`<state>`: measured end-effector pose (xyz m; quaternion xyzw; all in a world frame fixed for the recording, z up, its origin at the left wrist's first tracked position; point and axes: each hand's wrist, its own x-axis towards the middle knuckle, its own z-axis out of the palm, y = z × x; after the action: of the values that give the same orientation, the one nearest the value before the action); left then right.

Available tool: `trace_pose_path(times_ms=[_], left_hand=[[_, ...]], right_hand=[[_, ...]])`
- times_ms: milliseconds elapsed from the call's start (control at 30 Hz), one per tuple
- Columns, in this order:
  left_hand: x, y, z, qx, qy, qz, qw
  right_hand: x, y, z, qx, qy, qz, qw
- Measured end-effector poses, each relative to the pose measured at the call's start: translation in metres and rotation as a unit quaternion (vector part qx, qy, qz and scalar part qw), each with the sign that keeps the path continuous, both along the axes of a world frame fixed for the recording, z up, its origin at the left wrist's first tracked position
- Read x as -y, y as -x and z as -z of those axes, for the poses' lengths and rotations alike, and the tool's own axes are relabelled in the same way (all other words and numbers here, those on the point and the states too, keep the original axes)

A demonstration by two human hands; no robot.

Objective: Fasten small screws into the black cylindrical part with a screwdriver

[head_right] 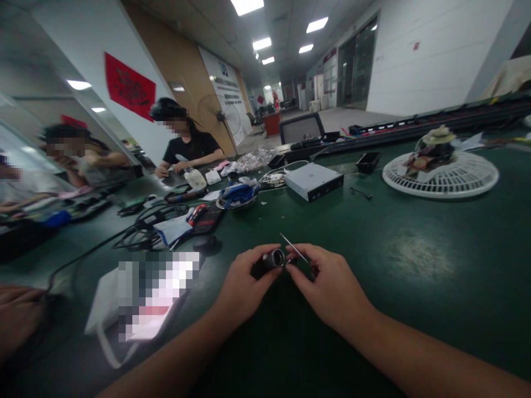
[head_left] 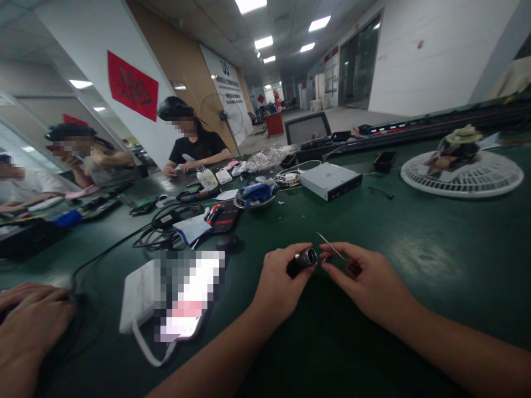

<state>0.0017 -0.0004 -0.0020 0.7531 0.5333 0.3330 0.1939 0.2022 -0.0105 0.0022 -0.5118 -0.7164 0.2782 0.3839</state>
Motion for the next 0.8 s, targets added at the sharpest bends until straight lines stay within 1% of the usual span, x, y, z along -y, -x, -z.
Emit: trace_pose_path(times_ms=[233,567,800], left_hand=[[0.0012,-0.002,-0.0026,-0.009,0.0,0.035,0.999],[0.0012,-0.0014,-0.0028,-0.012,0.002,0.034,0.999],[0.0012,-0.0016,-0.0037,-0.013,0.001,0.042,0.999]], right_hand=[[-0.0022,-0.0002,0.0012,-0.051,0.003,0.0,0.999],[-0.0046,-0.0018,0.0051,-0.042,0.001,0.001,0.999],[-0.004,-0.0024,0.0035,-0.064,0.001,0.012,0.998]])
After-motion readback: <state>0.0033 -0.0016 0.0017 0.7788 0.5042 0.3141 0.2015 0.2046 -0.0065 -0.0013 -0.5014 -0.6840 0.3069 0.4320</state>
